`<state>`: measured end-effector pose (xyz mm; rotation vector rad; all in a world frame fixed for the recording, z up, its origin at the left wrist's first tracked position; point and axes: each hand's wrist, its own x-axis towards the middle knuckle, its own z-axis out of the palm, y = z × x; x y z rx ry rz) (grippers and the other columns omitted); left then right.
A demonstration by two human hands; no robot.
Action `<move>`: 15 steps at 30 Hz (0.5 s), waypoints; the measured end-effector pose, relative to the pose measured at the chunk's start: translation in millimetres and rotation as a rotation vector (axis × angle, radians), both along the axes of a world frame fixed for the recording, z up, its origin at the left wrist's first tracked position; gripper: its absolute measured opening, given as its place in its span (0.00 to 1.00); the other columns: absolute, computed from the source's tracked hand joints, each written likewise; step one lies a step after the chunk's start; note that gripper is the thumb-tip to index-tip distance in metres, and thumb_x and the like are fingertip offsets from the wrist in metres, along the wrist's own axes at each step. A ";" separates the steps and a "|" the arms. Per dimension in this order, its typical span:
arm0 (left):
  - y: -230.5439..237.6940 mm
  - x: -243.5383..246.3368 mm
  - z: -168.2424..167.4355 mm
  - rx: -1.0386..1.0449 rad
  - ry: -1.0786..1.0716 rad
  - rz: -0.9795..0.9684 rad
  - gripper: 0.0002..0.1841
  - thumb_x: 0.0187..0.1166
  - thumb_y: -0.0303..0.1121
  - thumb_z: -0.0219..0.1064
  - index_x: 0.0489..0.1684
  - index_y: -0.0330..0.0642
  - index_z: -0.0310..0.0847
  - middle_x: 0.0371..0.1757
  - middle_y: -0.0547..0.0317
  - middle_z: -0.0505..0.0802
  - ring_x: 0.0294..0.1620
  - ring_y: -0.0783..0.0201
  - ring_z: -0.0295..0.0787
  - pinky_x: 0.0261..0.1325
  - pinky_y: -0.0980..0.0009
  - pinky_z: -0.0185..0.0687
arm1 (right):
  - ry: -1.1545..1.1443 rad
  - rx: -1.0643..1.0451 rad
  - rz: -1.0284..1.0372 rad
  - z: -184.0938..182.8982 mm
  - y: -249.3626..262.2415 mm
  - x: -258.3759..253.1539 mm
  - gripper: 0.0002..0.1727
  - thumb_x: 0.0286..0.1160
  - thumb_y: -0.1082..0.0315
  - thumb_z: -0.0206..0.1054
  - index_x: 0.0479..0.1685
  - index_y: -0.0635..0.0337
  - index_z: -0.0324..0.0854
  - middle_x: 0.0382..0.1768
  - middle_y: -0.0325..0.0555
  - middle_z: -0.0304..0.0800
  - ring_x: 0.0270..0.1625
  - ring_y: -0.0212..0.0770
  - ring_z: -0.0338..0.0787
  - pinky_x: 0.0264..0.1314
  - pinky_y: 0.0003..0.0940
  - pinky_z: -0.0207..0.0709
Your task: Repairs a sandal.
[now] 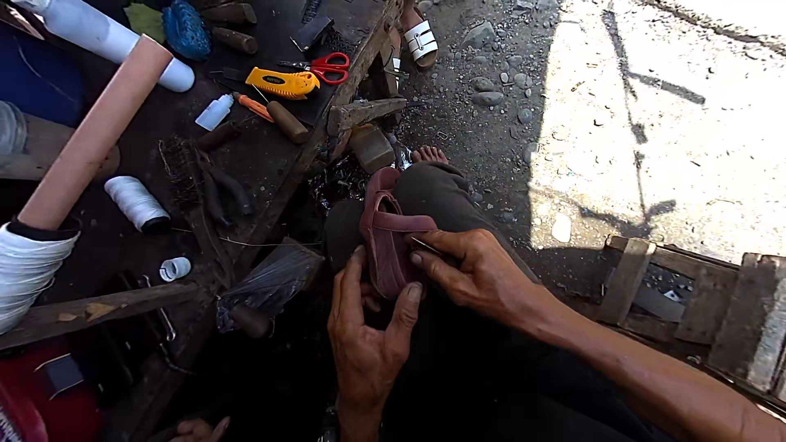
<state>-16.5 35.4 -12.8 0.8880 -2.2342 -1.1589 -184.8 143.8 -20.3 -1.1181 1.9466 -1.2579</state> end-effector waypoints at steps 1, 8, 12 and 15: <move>1.3 -2.2 -0.5 0.005 -0.011 0.012 0.45 0.73 0.57 0.73 0.75 0.21 0.72 0.56 0.47 0.89 0.38 0.71 0.86 0.34 0.78 0.84 | -0.025 -0.020 -0.014 -0.8 -4.1 0.1 0.17 0.85 0.55 0.60 0.52 0.51 0.93 0.31 0.34 0.93 0.31 0.28 0.86 0.35 0.32 0.78; 5.3 -6.1 -0.4 -0.098 0.012 0.024 0.40 0.67 0.49 0.76 0.67 0.19 0.73 0.39 0.59 0.90 0.33 0.81 0.82 0.32 0.85 0.77 | -0.795 -0.200 0.218 19.0 14.0 -13.0 0.08 0.81 0.65 0.64 0.39 0.58 0.86 0.23 0.31 0.83 0.19 0.22 0.79 0.18 0.17 0.73; 8.2 -11.2 -7.0 -0.129 0.081 0.029 0.38 0.65 0.46 0.77 0.66 0.18 0.74 0.36 0.59 0.89 0.32 0.82 0.81 0.32 0.86 0.77 | -0.681 -0.256 0.113 27.6 27.7 -6.0 0.15 0.85 0.60 0.65 0.28 0.55 0.77 0.16 0.29 0.72 0.16 0.21 0.71 0.17 0.15 0.64; 8.4 -10.4 -9.0 -0.134 0.087 0.031 0.40 0.65 0.46 0.76 0.67 0.17 0.73 0.36 0.59 0.88 0.32 0.81 0.80 0.32 0.86 0.77 | -0.528 -0.249 0.073 28.7 27.1 -5.2 0.14 0.82 0.60 0.68 0.29 0.56 0.78 0.18 0.30 0.74 0.18 0.20 0.72 0.19 0.15 0.63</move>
